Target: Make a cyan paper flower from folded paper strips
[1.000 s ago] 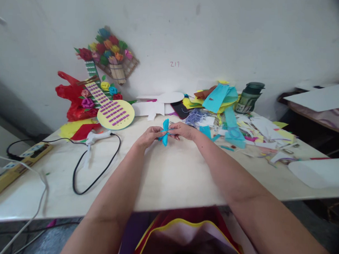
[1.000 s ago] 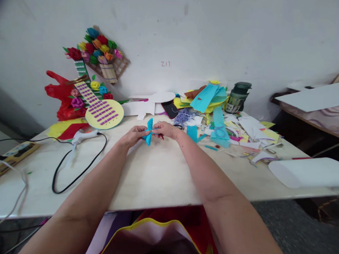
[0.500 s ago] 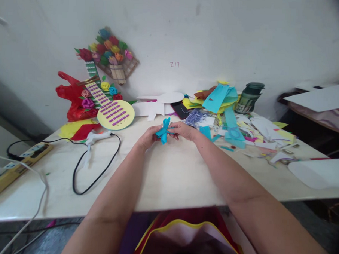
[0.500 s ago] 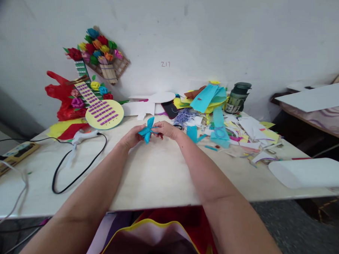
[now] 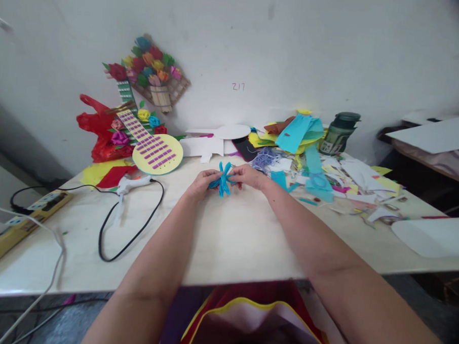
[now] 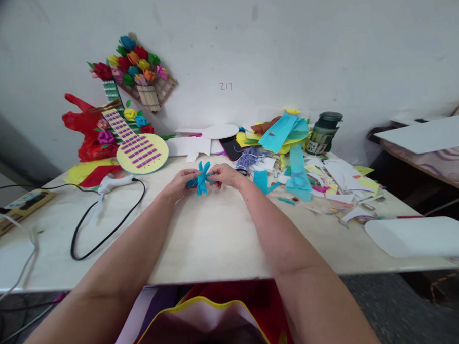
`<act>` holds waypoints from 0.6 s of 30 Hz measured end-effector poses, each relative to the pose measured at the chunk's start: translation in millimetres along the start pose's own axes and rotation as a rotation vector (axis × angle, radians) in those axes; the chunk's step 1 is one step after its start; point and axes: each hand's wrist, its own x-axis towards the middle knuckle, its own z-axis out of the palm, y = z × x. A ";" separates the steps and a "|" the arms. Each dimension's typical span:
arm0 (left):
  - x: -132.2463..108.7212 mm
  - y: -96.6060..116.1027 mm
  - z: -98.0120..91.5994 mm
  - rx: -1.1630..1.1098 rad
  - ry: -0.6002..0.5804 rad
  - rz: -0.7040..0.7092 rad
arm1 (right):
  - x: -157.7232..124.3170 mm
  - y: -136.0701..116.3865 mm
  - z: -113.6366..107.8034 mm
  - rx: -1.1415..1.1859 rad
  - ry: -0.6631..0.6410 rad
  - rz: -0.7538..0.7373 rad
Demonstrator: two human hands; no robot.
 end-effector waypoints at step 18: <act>2.5 -5.1 -3.5 0.012 0.010 0.030 | 3.3 4.5 -8.6 0.039 0.265 0.078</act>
